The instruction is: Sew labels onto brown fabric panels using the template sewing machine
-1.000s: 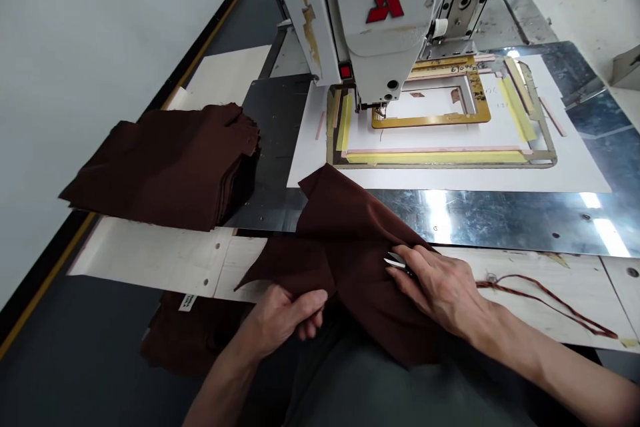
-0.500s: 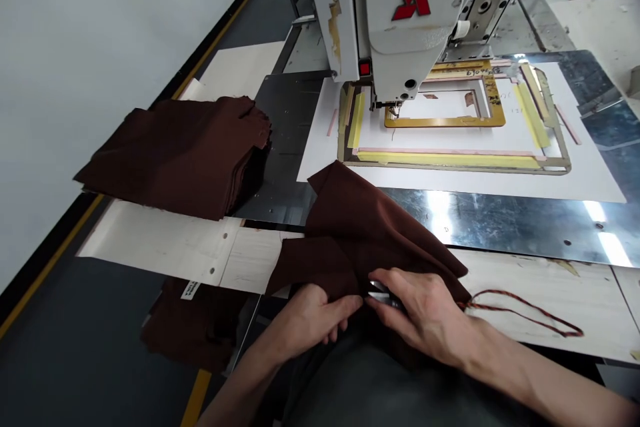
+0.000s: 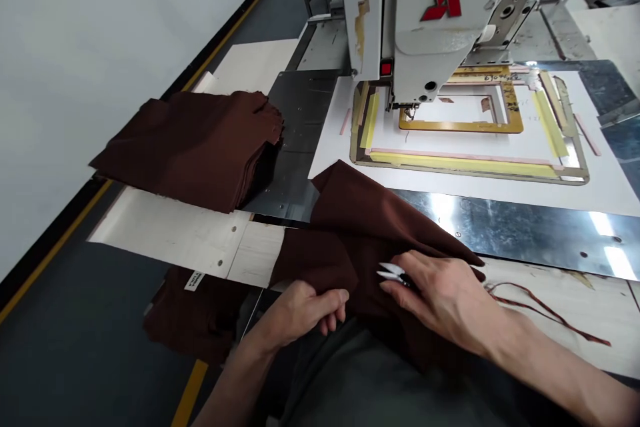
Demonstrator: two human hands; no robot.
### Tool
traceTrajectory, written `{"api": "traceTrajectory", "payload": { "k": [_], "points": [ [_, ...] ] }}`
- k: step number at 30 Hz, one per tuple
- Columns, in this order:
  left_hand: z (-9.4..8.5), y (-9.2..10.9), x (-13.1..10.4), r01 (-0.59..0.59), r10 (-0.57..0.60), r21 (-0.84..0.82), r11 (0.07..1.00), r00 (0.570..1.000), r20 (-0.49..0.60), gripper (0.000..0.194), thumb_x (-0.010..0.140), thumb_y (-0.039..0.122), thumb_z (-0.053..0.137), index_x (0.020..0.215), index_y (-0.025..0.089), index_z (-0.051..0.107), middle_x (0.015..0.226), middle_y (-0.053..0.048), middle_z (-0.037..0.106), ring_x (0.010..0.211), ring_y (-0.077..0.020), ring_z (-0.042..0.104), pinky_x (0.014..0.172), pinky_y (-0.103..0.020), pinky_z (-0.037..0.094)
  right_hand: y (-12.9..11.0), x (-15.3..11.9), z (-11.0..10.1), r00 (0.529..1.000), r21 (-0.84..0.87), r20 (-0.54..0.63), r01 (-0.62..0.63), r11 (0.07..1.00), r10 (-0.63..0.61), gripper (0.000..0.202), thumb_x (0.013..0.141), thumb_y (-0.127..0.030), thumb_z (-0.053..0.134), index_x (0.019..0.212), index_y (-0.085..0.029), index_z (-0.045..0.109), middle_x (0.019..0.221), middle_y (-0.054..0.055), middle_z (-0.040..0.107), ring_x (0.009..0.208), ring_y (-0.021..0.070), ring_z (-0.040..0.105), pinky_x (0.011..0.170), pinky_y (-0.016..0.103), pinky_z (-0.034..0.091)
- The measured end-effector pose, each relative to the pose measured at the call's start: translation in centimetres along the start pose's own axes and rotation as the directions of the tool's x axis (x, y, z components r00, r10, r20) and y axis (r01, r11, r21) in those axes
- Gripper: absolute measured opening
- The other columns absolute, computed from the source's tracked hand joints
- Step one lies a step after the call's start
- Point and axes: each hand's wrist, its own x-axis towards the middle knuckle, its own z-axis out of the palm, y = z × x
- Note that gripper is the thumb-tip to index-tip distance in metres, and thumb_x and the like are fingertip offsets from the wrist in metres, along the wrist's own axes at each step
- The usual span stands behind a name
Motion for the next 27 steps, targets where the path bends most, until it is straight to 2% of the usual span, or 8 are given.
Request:
{"api": "traceTrajectory", "payload": {
  "k": [4,10,20,27],
  "points": [
    [-0.1,-0.4,0.1,-0.002,0.002,-0.023,1.0,1.0,-0.01,0.044,0.094,0.045,0.058,0.066,0.014,0.071,0.061,-0.003,0.066,0.058,-0.0139,0.062,0.058,-0.023,0.051,-2.1,0.5,0.4,0.99,-0.128,0.112,0.104,0.986,-0.09,0.018,0.105,-0.032,0.052,0.09,-0.022,0.054,0.08,0.0,0.059,0.065,0.018,0.059,0.055,0.035,0.028],
    [-0.1,-0.5,0.2,-0.022,0.022,-0.034,0.999,1.0,-0.009,0.043,0.094,0.043,0.059,0.065,0.014,0.071,0.061,-0.003,0.067,0.057,-0.014,0.062,0.058,-0.023,0.051,-1.6,1.0,1.3,0.973,-0.259,0.109,0.224,0.939,-0.202,0.013,0.103,-0.026,0.056,0.091,-0.022,0.055,0.081,0.001,0.059,0.066,0.0176,0.053,0.054,0.035,0.02],
    [-0.2,-0.8,0.3,-0.017,0.017,-0.03,0.999,1.0,-0.004,0.041,0.095,0.041,0.058,0.065,0.015,0.07,0.061,-0.002,0.067,0.059,-0.0143,0.063,0.058,-0.023,0.051,-1.8,1.8,1.4,0.982,-0.21,0.123,0.168,0.963,-0.144,0.021,0.105,-0.03,0.052,0.086,-0.021,0.054,0.076,0.0,0.058,0.055,0.0152,0.049,0.052,0.033,0.017],
    [-0.2,-0.2,0.3,-0.024,0.024,-0.045,0.999,1.0,0.0,0.043,0.093,0.044,0.058,0.065,0.014,0.07,0.061,-0.003,0.066,0.059,-0.0155,0.062,0.058,-0.025,0.051,-1.8,2.0,1.9,0.989,-0.144,0.095,0.126,0.981,-0.113,0.022,0.106,-0.03,0.048,0.087,-0.021,0.055,0.079,0.0,0.059,0.059,0.0156,0.052,0.053,0.033,0.02]
  ]
}}
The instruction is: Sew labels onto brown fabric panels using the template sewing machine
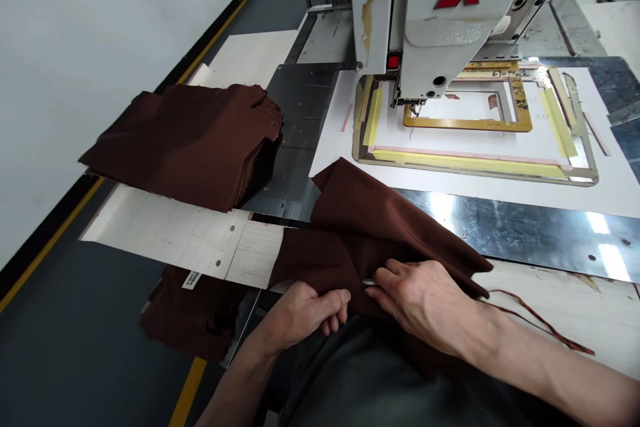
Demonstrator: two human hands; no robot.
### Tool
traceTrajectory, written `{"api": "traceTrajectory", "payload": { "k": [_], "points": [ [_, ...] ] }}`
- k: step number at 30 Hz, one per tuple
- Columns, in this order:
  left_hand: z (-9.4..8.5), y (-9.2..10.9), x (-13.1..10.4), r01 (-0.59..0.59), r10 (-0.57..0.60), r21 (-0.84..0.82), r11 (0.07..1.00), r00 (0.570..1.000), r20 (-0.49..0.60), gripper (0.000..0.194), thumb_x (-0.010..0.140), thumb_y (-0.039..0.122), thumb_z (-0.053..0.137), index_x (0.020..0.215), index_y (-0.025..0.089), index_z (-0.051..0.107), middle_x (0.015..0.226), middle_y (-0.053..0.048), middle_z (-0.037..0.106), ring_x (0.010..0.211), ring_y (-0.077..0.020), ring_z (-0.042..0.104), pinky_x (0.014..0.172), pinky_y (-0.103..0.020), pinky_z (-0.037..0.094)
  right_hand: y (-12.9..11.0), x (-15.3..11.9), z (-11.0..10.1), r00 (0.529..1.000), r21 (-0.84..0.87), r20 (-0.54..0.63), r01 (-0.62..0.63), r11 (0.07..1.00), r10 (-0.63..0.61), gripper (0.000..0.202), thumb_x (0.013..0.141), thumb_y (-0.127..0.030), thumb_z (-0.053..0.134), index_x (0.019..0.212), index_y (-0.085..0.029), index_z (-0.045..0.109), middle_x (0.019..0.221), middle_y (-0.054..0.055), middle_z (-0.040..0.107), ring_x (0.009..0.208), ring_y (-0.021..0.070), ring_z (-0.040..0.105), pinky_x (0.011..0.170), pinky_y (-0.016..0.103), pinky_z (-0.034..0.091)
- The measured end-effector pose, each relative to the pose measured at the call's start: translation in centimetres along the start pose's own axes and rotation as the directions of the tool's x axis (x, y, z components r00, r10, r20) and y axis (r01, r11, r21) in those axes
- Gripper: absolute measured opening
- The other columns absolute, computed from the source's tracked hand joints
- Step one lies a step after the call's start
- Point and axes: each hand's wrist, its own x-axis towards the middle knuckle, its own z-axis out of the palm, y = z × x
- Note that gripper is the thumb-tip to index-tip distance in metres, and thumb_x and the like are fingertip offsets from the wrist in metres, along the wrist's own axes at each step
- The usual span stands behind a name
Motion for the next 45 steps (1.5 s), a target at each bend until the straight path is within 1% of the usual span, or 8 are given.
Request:
{"api": "traceTrajectory", "payload": {
  "k": [9,15,21,26,30,34,38,45],
  "points": [
    [0.5,-0.1,0.2,-0.003,0.002,0.026,1.0,1.0,0.02,0.039,0.092,0.041,0.053,0.065,0.016,0.068,0.065,-0.002,0.066,0.06,-0.0142,0.061,0.058,-0.023,0.05,-0.4,-0.4,1.5,0.98,0.232,-0.111,-0.138,0.963,0.167,0.033,0.11,-0.038,0.041,0.088,-0.021,0.059,0.078,0.0,0.061,0.064,0.0143,0.057,0.056,0.03,0.028],
    [0.8,0.0,0.4,-0.022,0.022,0.005,1.0,0.999,0.029,0.036,0.093,0.034,0.049,0.068,0.016,0.068,0.062,-0.002,0.064,0.058,-0.0147,0.061,0.056,-0.023,0.049,0.2,-0.4,1.5,0.959,0.342,-0.199,-0.126,0.931,0.203,0.029,0.109,-0.039,0.046,0.092,-0.02,0.058,0.078,0.0,0.061,0.063,0.0135,0.057,0.058,0.027,0.036],
    [1.8,0.8,0.3,0.109,-0.093,0.153,0.982,0.99,-0.11,0.045,0.091,0.057,0.06,0.069,0.018,0.065,0.059,0.0,0.063,0.056,-0.0145,0.061,0.056,-0.023,0.049,1.0,-0.8,2.1,0.951,0.196,-0.243,-0.143,0.97,0.19,0.028,0.108,-0.041,0.049,0.123,-0.019,0.057,0.097,0.004,0.068,0.077,0.0173,0.067,0.06,0.027,0.04],
    [-1.2,1.0,-0.8,0.066,-0.053,0.175,0.982,0.995,-0.079,0.051,0.095,0.055,0.056,0.061,0.017,0.06,0.055,-0.001,0.06,0.047,-0.0117,0.055,0.047,-0.022,0.042,2.0,-1.0,2.4,0.948,-0.012,-0.288,-0.143,0.99,0.133,0.036,0.108,-0.046,0.047,0.127,-0.017,0.058,0.087,0.004,0.068,0.071,0.018,0.066,0.057,0.028,0.039],
    [-2.6,0.5,-1.5,-0.04,0.04,0.1,0.994,0.999,-0.004,0.044,0.098,0.045,0.055,0.066,0.016,0.062,0.062,-0.002,0.062,0.052,-0.0119,0.057,0.05,-0.022,0.045,3.0,-1.0,2.3,0.953,-0.06,-0.277,-0.146,0.987,0.124,0.041,0.108,-0.051,0.046,0.128,-0.017,0.057,0.087,0.005,0.07,0.068,0.0181,0.067,0.055,0.028,0.037],
    [-0.8,-0.3,-1.0,-0.14,0.14,0.001,0.99,0.99,-0.013,0.032,0.096,0.039,0.057,0.078,0.015,0.068,0.067,-0.002,0.065,0.059,-0.0141,0.061,0.059,-0.025,0.051,3.1,-1.3,1.4,0.957,0.06,-0.246,-0.142,0.988,0.153,0.035,0.107,-0.049,0.049,0.123,-0.018,0.057,0.092,0.005,0.071,0.074,0.0186,0.068,0.056,0.028,0.039],
    [0.5,-0.6,-0.7,-0.101,0.101,0.024,0.995,0.995,-0.026,0.04,0.099,0.044,0.054,0.075,0.015,0.066,0.058,-0.001,0.06,0.052,-0.0135,0.059,0.055,-0.024,0.049,1.2,-1.6,0.1,0.971,0.124,-0.154,-0.162,0.979,0.181,0.024,0.108,-0.041,0.047,0.108,-0.019,0.058,0.088,0.004,0.068,0.073,0.0183,0.067,0.057,0.029,0.037],
    [0.3,-1.0,-0.6,-0.097,0.097,0.014,0.995,0.995,-0.017,0.049,0.102,0.044,0.047,0.066,0.015,0.064,0.056,-0.003,0.061,0.05,-0.0145,0.06,0.051,-0.024,0.049,-1.6,-1.0,0.2,0.993,0.016,-0.033,-0.115,0.993,0.115,0.02,0.106,-0.03,0.048,0.089,-0.021,0.055,0.078,0.001,0.061,0.065,0.0181,0.062,0.055,0.032,0.027]
  ]
}}
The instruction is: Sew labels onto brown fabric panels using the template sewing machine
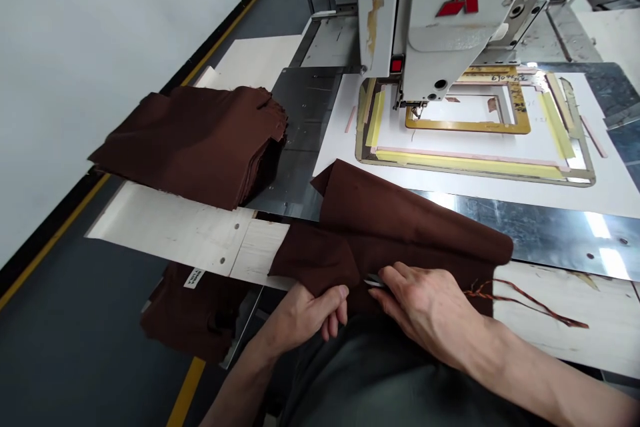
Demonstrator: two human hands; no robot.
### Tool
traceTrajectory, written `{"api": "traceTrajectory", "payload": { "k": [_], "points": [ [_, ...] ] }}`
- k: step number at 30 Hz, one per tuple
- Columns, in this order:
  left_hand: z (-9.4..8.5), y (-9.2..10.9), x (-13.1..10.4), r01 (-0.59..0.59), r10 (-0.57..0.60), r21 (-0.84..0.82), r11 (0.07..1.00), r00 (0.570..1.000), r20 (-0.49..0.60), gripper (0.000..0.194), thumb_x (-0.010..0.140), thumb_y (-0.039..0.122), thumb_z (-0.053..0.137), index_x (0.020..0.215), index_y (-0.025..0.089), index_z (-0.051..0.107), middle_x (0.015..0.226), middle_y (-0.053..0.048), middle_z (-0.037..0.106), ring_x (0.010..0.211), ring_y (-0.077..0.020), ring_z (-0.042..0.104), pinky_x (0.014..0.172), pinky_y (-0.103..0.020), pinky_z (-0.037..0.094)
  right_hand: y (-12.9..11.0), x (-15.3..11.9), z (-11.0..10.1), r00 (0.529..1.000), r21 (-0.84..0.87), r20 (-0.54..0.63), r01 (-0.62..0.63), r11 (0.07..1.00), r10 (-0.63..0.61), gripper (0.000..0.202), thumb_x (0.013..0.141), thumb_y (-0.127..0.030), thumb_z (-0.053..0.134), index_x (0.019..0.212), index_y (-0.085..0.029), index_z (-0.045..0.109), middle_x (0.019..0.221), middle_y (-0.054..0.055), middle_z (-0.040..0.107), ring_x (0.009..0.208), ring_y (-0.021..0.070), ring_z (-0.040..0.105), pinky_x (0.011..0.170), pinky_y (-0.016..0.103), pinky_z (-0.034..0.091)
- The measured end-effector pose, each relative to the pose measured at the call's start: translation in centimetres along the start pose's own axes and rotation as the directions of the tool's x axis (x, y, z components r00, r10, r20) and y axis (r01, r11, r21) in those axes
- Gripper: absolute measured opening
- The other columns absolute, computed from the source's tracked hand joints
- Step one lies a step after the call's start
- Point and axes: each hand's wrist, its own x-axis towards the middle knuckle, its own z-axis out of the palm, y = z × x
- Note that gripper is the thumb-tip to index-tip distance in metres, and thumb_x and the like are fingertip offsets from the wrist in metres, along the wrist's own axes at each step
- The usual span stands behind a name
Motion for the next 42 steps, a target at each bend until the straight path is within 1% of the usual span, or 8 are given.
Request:
{"api": "traceTrajectory", "payload": {
  "k": [4,24,28,32,35,38,40,42],
  "points": [
    [0.1,0.3,0.1,-0.021,0.021,-0.012,1.0,1.0,-0.017,0.049,0.103,0.041,0.046,0.065,0.015,0.064,0.056,-0.003,0.062,0.05,-0.0148,0.06,0.051,-0.025,0.049,0.0,0.3,0.2,0.999,-0.016,0.045,-0.001,1.0,0.002,0.018,0.104,-0.028,0.051,0.088,-0.021,0.055,0.077,0.0,0.062,0.064,0.018,0.062,0.054,0.033,0.025],
    [0.2,0.2,0.2,0.021,-0.022,-0.026,0.999,1.0,-0.011,0.046,0.101,0.037,0.047,0.066,0.015,0.065,0.058,-0.003,0.062,0.051,-0.0136,0.06,0.051,-0.024,0.048,0.2,0.8,1.1,1.0,-0.01,0.025,0.019,1.0,-0.019,0.02,0.106,-0.028,0.048,0.088,-0.021,0.054,0.076,0.0,0.062,0.062,0.0175,0.061,0.054,0.032,0.023],
    [0.2,0.2,0.3,0.03,-0.031,-0.033,0.999,0.999,-0.018,0.045,0.1,0.037,0.048,0.066,0.014,0.065,0.058,-0.004,0.063,0.051,-0.0142,0.059,0.051,-0.024,0.048,0.2,0.7,1.6,1.0,0.024,-0.023,0.011,1.0,-0.011,0.025,0.108,-0.031,0.046,0.087,-0.021,0.055,0.075,0.0,0.061,0.059,0.0156,0.058,0.054,0.032,0.022],
    [0.3,0.2,0.3,0.047,-0.048,-0.05,0.998,0.999,-0.024,0.044,0.098,0.038,0.05,0.065,0.014,0.065,0.058,-0.005,0.064,0.05,-0.0149,0.059,0.051,-0.025,0.049,1.0,0.7,2.1,0.985,0.153,-0.163,-0.029,0.988,0.054,0.032,0.11,-0.034,0.043,0.083,-0.021,0.054,0.071,-0.002,0.058,0.055,0.0122,0.052,0.055,0.03,0.025],
    [1.0,0.4,0.4,0.053,-0.057,-0.056,0.997,0.995,-0.087,0.043,0.098,0.042,0.051,0.067,0.015,0.065,0.057,-0.003,0.063,0.05,-0.0152,0.059,0.052,-0.026,0.049,1.7,0.8,2.3,0.956,0.252,-0.275,-0.034,0.967,0.105,0.031,0.109,-0.038,0.047,0.085,-0.02,0.055,0.071,-0.003,0.056,0.056,0.0109,0.052,0.054,0.028,0.028],
    [1.7,0.7,0.4,0.11,-0.103,0.032,0.993,0.98,-0.168,0.044,0.094,0.053,0.059,0.068,0.017,0.065,0.055,0.0,0.06,0.051,-0.0149,0.059,0.053,-0.025,0.048,2.1,0.8,2.5,0.949,0.238,-0.302,-0.017,0.971,0.091,0.025,0.108,-0.041,0.05,0.1,-0.019,0.058,0.079,-0.002,0.059,0.065,0.012,0.059,0.056,0.027,0.032],
    [1.4,0.9,0.2,0.167,-0.14,0.108,0.98,0.965,-0.223,0.046,0.09,0.057,0.064,0.065,0.018,0.064,0.053,0.001,0.058,0.051,-0.0143,0.058,0.052,-0.024,0.047,2.2,0.7,2.6,0.955,0.165,-0.29,-0.017,0.986,0.065,0.025,0.108,-0.042,0.05,0.108,-0.018,0.058,0.083,-0.001,0.061,0.07,0.0138,0.062,0.058,0.027,0.033],
    [0.0,0.9,-0.2,0.169,-0.137,0.101,0.98,0.953,-0.27,0.047,0.089,0.057,0.064,0.063,0.018,0.063,0.052,0.001,0.059,0.048,-0.0135,0.057,0.048,-0.023,0.044,2.2,0.6,2.7,0.958,0.077,-0.286,-0.012,0.997,0.033,0.027,0.108,-0.043,0.049,0.111,-0.019,0.058,0.083,0.0,0.062,0.07,0.0155,0.063,0.059,0.029,0.034]
  ]
}}
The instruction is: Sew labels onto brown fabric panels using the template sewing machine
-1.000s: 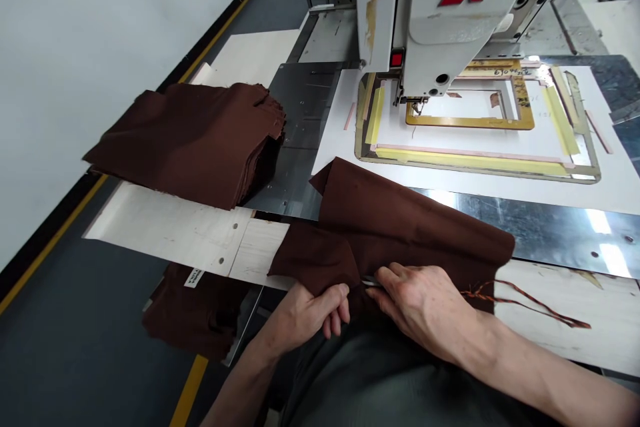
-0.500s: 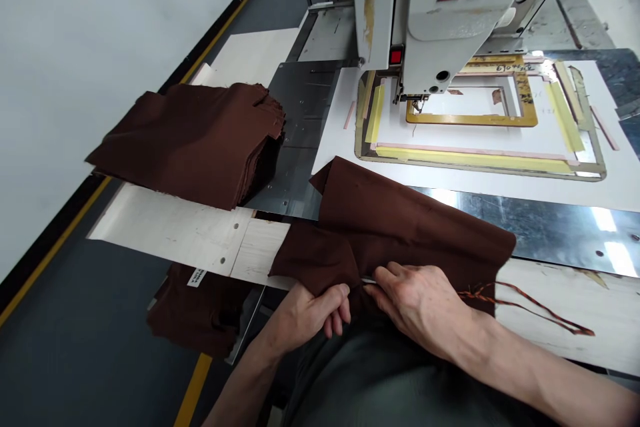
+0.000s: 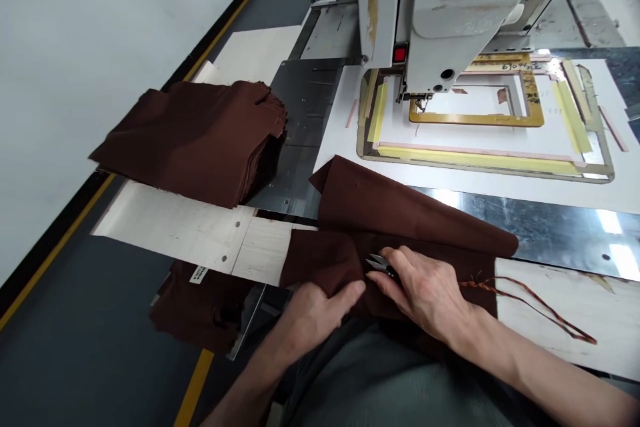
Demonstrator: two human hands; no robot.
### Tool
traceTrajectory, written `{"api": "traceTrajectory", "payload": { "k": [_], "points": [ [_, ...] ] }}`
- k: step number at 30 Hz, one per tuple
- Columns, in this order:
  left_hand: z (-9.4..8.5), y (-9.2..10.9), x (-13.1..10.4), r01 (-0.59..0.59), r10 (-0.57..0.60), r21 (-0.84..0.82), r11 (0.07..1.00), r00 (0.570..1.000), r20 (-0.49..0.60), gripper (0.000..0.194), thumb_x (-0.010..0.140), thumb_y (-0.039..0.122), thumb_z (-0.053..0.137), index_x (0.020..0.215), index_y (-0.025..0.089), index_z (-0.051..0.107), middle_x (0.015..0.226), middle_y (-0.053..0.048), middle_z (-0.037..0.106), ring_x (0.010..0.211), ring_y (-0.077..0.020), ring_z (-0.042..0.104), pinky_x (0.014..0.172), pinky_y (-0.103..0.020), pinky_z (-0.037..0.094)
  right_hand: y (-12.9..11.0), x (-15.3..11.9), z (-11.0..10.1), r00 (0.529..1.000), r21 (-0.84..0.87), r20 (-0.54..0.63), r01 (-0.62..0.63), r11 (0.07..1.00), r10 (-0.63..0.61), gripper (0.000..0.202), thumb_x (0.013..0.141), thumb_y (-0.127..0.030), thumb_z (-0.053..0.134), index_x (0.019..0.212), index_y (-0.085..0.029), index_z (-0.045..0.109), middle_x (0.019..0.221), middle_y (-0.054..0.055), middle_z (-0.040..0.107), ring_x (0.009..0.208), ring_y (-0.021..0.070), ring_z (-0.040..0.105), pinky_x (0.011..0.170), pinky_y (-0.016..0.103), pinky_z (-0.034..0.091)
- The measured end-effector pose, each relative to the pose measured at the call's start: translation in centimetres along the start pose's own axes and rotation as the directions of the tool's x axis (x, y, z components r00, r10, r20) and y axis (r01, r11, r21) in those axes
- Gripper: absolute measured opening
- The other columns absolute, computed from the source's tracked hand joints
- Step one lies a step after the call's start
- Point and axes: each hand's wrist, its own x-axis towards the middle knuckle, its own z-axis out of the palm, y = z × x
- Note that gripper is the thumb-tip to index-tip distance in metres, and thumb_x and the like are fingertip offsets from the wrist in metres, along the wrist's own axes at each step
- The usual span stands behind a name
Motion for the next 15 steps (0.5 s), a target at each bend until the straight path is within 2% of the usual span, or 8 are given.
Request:
{"api": "traceTrajectory", "payload": {
  "k": [3,5,8,11,13,15],
  "points": [
    [-2.6,-0.9,0.3,-0.086,0.087,-0.143,0.986,0.996,-0.001,0.043,0.095,0.048,0.06,0.067,0.016,0.066,0.053,0.0,0.061,0.044,-0.0128,0.055,0.043,-0.023,0.042,0.2,-0.1,0.2,0.999,-0.063,0.006,0.048,0.997,-0.048,0.029,0.108,-0.046,0.048,0.113,-0.018,0.057,0.082,0.0,0.063,0.069,0.017,0.064,0.058,0.03,0.034],
    [-3.3,-1.7,0.5,-0.133,0.135,-0.247,0.96,0.991,-0.007,0.034,0.095,0.041,0.061,0.074,0.015,0.069,0.059,-0.002,0.066,0.048,-0.014,0.059,0.046,-0.024,0.047,0.5,-0.1,0.2,0.998,-0.069,0.004,0.062,0.996,-0.062,0.03,0.108,-0.046,0.048,0.114,-0.018,0.056,0.082,0.0,0.064,0.068,0.0173,0.065,0.057,0.03,0.034],
    [-2.2,-2.7,0.6,-0.155,0.144,-0.415,0.897,0.988,-0.058,0.02,0.092,0.032,0.065,0.088,0.013,0.072,0.077,-0.007,0.074,0.068,-0.0209,0.071,0.054,-0.028,0.056,1.0,0.0,0.0,0.999,-0.05,-0.019,0.028,0.998,-0.029,0.028,0.108,-0.045,0.048,0.113,-0.019,0.055,0.083,0.0,0.065,0.07,0.017,0.067,0.057,0.029,0.035],
    [-0.5,-2.8,0.3,-0.162,0.143,-0.522,0.837,0.987,-0.076,0.018,0.089,0.029,0.069,0.097,0.013,0.073,0.091,-0.01,0.075,0.086,-0.0281,0.075,0.065,-0.034,0.063,0.8,0.2,-0.9,0.999,0.004,-0.016,-0.044,0.999,0.045,0.026,0.108,-0.045,0.049,0.107,-0.02,0.055,0.083,-0.001,0.065,0.067,0.016,0.066,0.055,0.029,0.033],
    [0.0,-2.5,0.0,-0.168,0.14,-0.568,0.806,0.986,-0.093,0.018,0.086,0.027,0.072,0.097,0.013,0.073,0.094,-0.01,0.075,0.09,-0.0306,0.076,0.07,-0.037,0.065,-0.1,0.5,-1.6,0.997,0.039,0.051,-0.058,0.998,0.056,0.026,0.108,-0.044,0.047,0.1,-0.021,0.055,0.081,-0.001,0.064,0.064,0.0157,0.063,0.054,0.029,0.031],
    [0.2,-2.3,-0.2,-0.184,0.137,-0.595,0.782,0.983,-0.125,0.017,0.084,0.026,0.073,0.095,0.013,0.073,0.094,-0.009,0.075,0.093,-0.0314,0.076,0.073,-0.039,0.065,-1.4,0.9,-2.1,0.99,0.049,0.137,-0.022,0.999,0.015,0.027,0.108,-0.042,0.045,0.092,-0.022,0.054,0.079,-0.001,0.061,0.062,0.0163,0.061,0.055,0.03,0.031]
  ]
}}
